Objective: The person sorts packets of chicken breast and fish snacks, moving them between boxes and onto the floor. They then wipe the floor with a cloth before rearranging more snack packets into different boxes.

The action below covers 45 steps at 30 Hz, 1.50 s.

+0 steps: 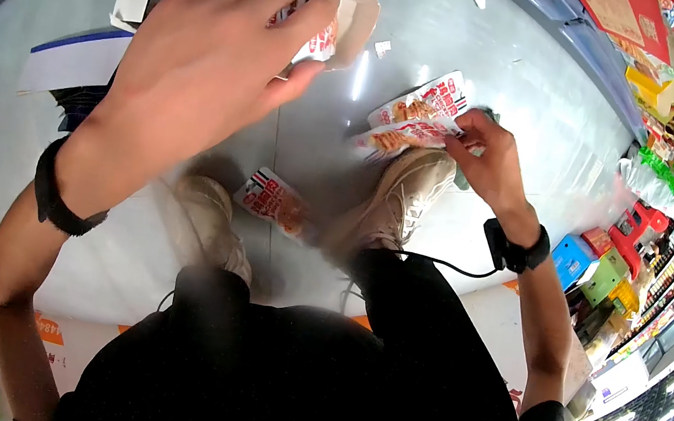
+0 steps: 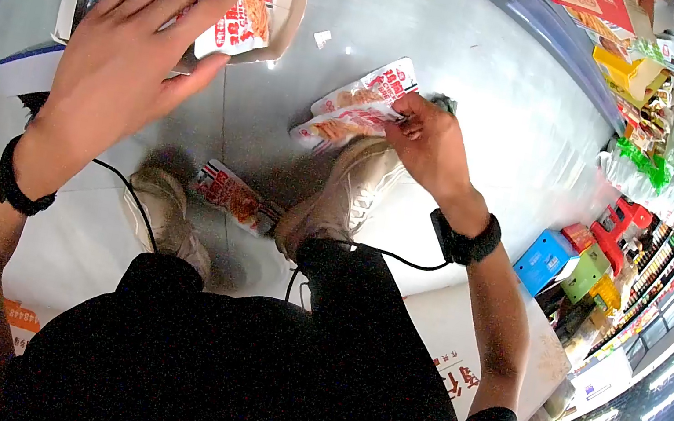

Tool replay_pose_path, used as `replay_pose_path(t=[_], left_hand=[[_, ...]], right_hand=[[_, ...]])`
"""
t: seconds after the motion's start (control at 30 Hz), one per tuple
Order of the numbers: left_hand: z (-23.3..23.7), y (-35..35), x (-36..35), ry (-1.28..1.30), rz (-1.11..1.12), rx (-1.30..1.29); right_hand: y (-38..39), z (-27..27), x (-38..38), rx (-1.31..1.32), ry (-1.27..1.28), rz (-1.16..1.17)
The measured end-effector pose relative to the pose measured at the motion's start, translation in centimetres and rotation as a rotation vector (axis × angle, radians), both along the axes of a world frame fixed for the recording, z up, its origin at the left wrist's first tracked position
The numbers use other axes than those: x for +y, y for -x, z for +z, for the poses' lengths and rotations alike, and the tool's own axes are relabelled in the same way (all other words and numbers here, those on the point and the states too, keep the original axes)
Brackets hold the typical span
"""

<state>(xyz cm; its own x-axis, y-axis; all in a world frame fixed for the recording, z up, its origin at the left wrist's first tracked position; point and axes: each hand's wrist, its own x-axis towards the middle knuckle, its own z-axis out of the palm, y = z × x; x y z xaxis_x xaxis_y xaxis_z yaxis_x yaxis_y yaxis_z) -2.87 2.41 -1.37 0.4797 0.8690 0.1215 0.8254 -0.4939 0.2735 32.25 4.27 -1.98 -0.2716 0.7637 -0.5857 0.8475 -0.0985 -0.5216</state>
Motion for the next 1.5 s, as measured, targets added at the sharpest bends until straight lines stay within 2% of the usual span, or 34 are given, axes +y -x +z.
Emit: replay_pose_path(t=[0.1,0.17,0.27,0.4,0.63,0.73,0.9,0.97,1.0,1.03,1.1,1.13,1.23,1.27,1.3,1.37,1.4,1.47,1.5], left_hand=[[0.0,0.0,0.0,-0.034,0.013,-0.025],[0.1,0.0,0.0,-0.054,0.021,-0.070],[-0.3,0.1,-0.1,-0.039,0.053,-0.103],[-0.1,0.1,0.0,-0.055,0.063,-0.102],[-0.1,0.2,0.0,-0.055,0.063,-0.164],[0.1,0.1,0.1,-0.050,0.066,-0.183],[-0.4,0.3,-0.1,-0.047,0.075,-0.173],[-1.7,1.3,0.1,0.002,0.068,-0.240],[-3.0,1.1,1.5,-0.428,-0.007,-0.123],[-3.4,1.1,1.0,-0.416,-0.012,-0.125],[-2.5,0.4,0.8,-0.300,-0.075,-0.131],[-1.2,-0.2,1.0,-0.244,-0.105,-0.135],[1.4,-1.3,1.2,-0.078,-0.188,-0.148],[1.6,-1.2,1.0,-0.057,-0.199,-0.140],[1.5,-1.2,0.9,-0.056,-0.206,-0.120],[1.3,-1.0,0.5,-0.061,-0.209,-0.076],[1.3,-1.0,0.4,-0.069,-0.208,-0.063],[1.2,-0.8,0.2,-0.075,-0.205,-0.032],[1.2,-0.8,0.2,-0.078,-0.206,-0.019]], right_hand=[[3.3,4.3,0.9,0.185,-0.511,0.319],[4.5,6.5,1.6,0.247,-0.720,0.408],[6.6,8.2,2.7,0.250,-0.945,0.504],[8.7,7.6,4.2,0.342,-1.029,0.521],[10.6,6.7,4.8,0.474,-1.019,0.642],[11.3,5.1,5.1,0.440,-0.802,0.668],[13.2,1.5,5.9,0.367,-0.786,0.713],[14.4,1.1,5.1,0.378,-0.716,0.549],[14.6,0.7,4.8,0.401,-0.732,0.507],[14.8,0.3,4.3,0.402,-0.721,0.499],[15.4,-0.2,3.6,0.712,-0.331,0.047],[15.1,-0.3,3.2,0.711,-0.325,0.044],[13.4,-1.2,1.4,0.866,-0.287,-0.208],[12.7,-1.7,0.3,0.821,-0.228,-0.215],[11.9,-2.3,-1.1,0.501,-0.180,-0.110],[11.3,-3.0,-3.7,0.283,0.098,0.297],[10.4,-5.2,-6.2,0.250,-0.048,0.562],[10.0,-7.4,-10.6,-0.002,-0.157,0.832],[11.1,-7.2,-11.1,-0.001,-0.156,0.823]])
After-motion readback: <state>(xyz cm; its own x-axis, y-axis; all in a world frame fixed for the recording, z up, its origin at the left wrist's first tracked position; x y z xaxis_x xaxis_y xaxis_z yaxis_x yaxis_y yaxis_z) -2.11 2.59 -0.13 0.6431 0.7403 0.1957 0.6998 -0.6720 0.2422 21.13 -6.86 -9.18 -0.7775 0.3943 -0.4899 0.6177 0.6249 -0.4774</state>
